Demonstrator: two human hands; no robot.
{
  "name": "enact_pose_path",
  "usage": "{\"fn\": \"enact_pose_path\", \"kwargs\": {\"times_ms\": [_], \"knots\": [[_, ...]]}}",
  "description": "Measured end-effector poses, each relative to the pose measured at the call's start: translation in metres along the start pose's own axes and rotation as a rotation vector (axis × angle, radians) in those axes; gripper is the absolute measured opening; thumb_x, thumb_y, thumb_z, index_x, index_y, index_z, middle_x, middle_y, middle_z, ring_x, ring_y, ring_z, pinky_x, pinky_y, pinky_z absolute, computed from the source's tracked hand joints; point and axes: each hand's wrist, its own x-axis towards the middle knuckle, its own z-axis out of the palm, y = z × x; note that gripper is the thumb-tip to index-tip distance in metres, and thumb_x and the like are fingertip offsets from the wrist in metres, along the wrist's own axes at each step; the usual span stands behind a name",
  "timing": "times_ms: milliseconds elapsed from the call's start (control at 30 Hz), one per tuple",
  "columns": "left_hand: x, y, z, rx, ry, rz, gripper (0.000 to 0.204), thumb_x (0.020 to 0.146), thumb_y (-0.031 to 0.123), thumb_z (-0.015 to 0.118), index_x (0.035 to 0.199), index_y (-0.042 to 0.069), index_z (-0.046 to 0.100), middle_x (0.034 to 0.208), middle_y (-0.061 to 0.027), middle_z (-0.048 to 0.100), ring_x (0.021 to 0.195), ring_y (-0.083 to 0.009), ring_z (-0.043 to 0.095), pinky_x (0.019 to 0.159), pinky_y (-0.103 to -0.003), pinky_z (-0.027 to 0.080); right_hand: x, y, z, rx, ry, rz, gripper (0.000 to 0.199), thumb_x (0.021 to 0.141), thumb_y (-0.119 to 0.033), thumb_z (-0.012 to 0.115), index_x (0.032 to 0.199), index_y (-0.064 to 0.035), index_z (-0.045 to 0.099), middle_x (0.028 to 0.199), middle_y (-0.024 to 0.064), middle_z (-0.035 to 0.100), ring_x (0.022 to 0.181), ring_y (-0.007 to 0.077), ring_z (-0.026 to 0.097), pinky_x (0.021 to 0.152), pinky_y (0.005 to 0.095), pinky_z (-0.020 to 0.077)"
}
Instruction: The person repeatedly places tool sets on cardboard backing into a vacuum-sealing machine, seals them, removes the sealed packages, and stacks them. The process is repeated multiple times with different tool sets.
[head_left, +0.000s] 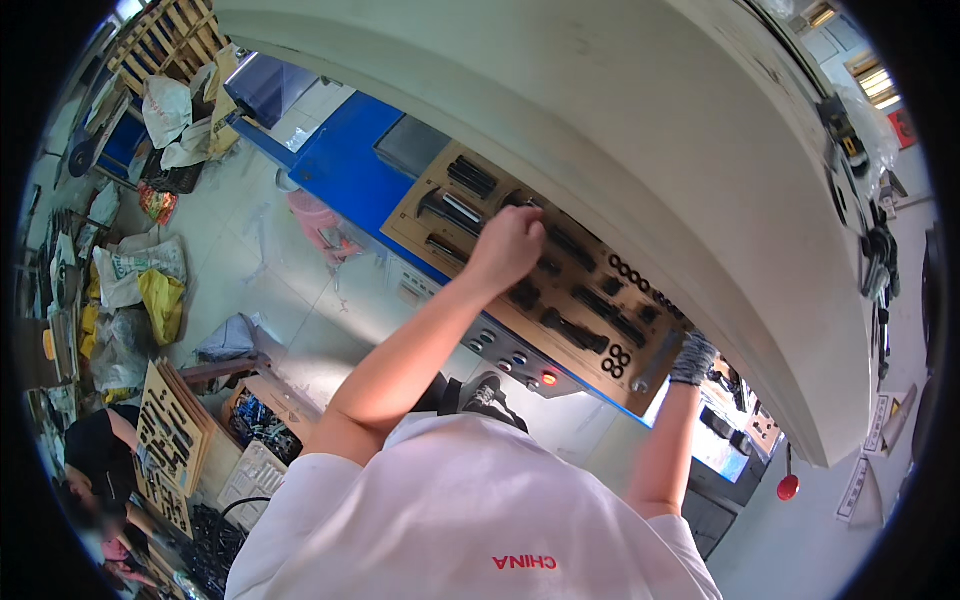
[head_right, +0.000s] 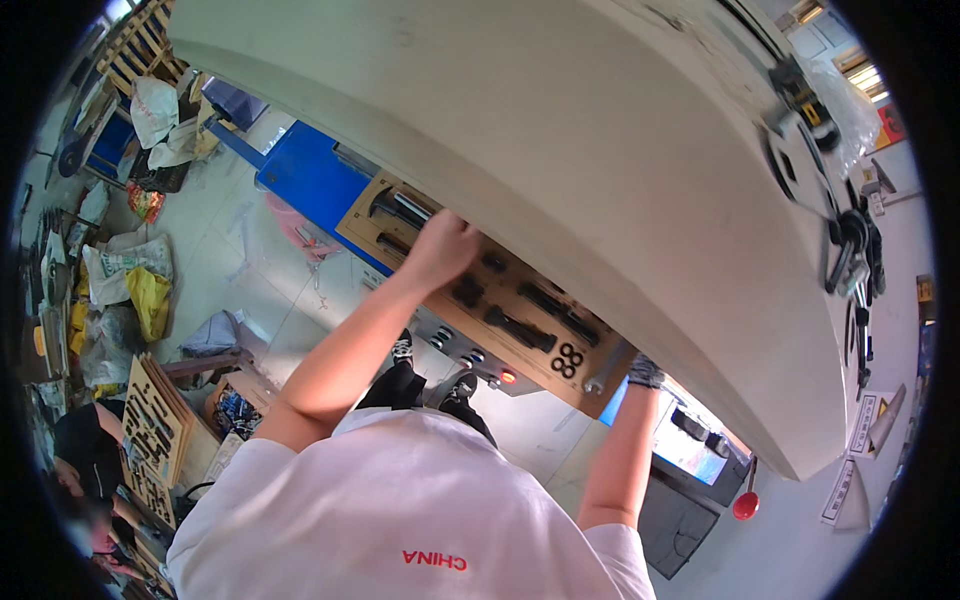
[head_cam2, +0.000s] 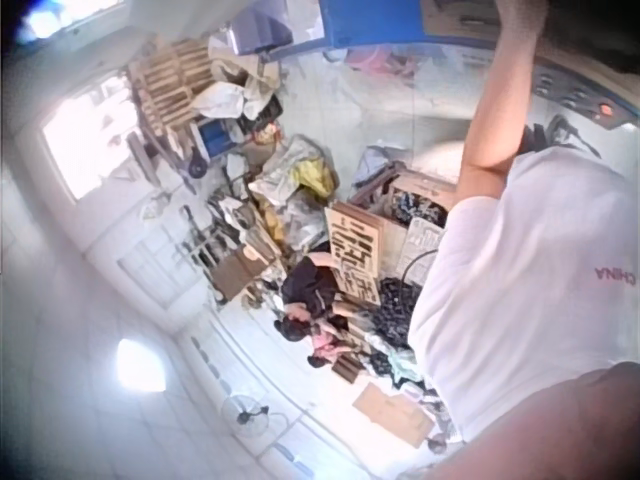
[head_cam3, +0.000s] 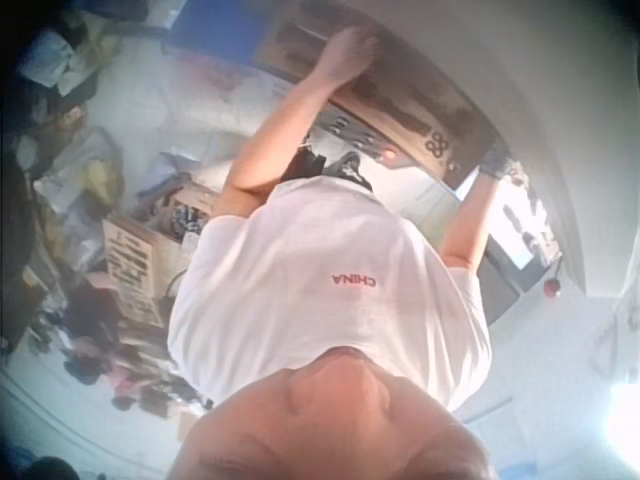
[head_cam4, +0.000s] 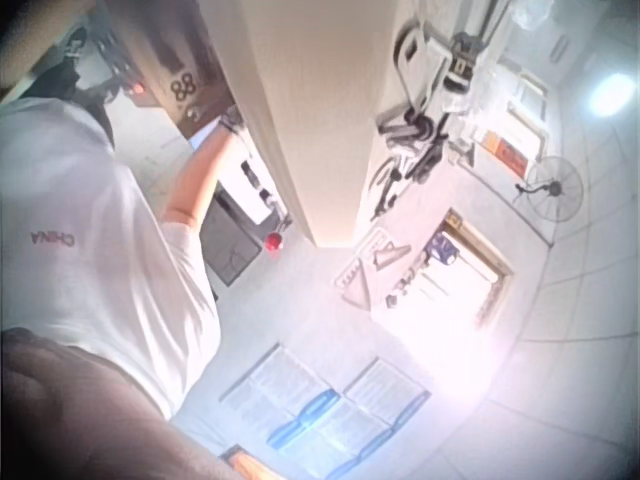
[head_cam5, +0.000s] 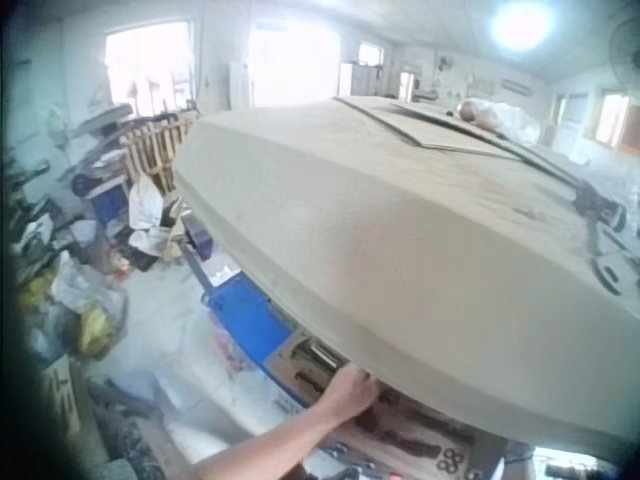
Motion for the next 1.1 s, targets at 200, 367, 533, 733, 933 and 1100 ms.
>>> {"fn": "enact_pose_path", "kwargs": {"times_ms": [200,367,533,733,933,1100], "knots": [[-0.040,0.017,0.085,0.069,-0.109,0.084,0.026,0.094,0.012,0.050,0.106,-0.005,0.066,0.105,-0.0242,0.065,0.106,-0.0409,0.061,0.095,-0.046,0.049,0.015,0.031,-0.083,-0.020,0.047,0.012,0.038,0.094,-0.035,0.071,0.112,-0.0012,0.072,0.098,0.0111,0.073,0.091,0.0223,0.065,0.085,0.0368,0.0517],[-0.060,0.024,0.125,0.236,-0.122,0.087,0.028,0.095,0.011,0.050,0.115,-0.006,0.059,0.119,-0.0243,0.063,0.113,-0.0397,0.055,0.102,-0.046,0.044,0.022,0.064,-0.094,-0.012,0.028,0.007,0.039,0.094,-0.035,0.071,0.112,-0.0015,0.072,0.098,0.0115,0.073,0.092,0.0231,0.065,0.085,0.0372,0.0518],[-0.076,0.027,0.137,0.330,-0.073,0.118,0.039,0.095,0.011,0.050,0.131,-0.004,0.055,0.139,-0.0237,0.057,0.120,-0.0406,0.056,0.107,-0.045,0.045,0.029,0.087,-0.076,-0.016,-0.023,-0.009,0.039,0.093,-0.036,0.072,0.113,-0.0019,0.072,0.099,0.0119,0.073,0.092,0.0239,0.066,0.086,0.0377,0.0518],[-0.116,0.004,0.112,0.142,0.091,0.138,0.027,0.098,0.016,0.060,0.118,-0.002,0.054,0.115,-0.0148,0.066,0.096,-0.0265,0.070,0.079,-0.036,0.059,0.035,0.097,-0.052,-0.031,-0.053,-0.044,0.040,0.093,-0.037,0.072,0.113,-0.0023,0.072,0.099,0.0124,0.073,0.093,0.0248,0.066,0.086,0.0383,0.0519],[-0.164,-0.030,0.087,-0.494,0.336,-0.520,0.029,0.099,0.026,0.067,0.107,0.003,0.051,0.093,-0.0041,0.058,0.067,-0.0072,0.057,0.057,-0.026,0.054,0.042,0.093,-0.045,-0.102,-0.064,-0.118,0.041,0.092,-0.038,0.072,0.113,-0.0027,0.072,0.099,0.0129,0.073,0.093,0.0257,0.066,0.086,0.0389,0.0520],[-0.167,-0.044,0.108,-0.782,0.063,-0.523,0.028,0.099,0.036,0.068,0.094,0.009,0.059,0.075,0.0005,0.060,0.061,-0.0078,0.058,0.053,-0.026,0.054,0.054,0.077,-0.061,-0.277,-0.135,-0.270,0.042,0.092,-0.039,0.073,0.113,-0.0030,0.072,0.100,0.0134,0.073,0.094,0.0265,0.067,0.087,0.0394,0.0521]]}}
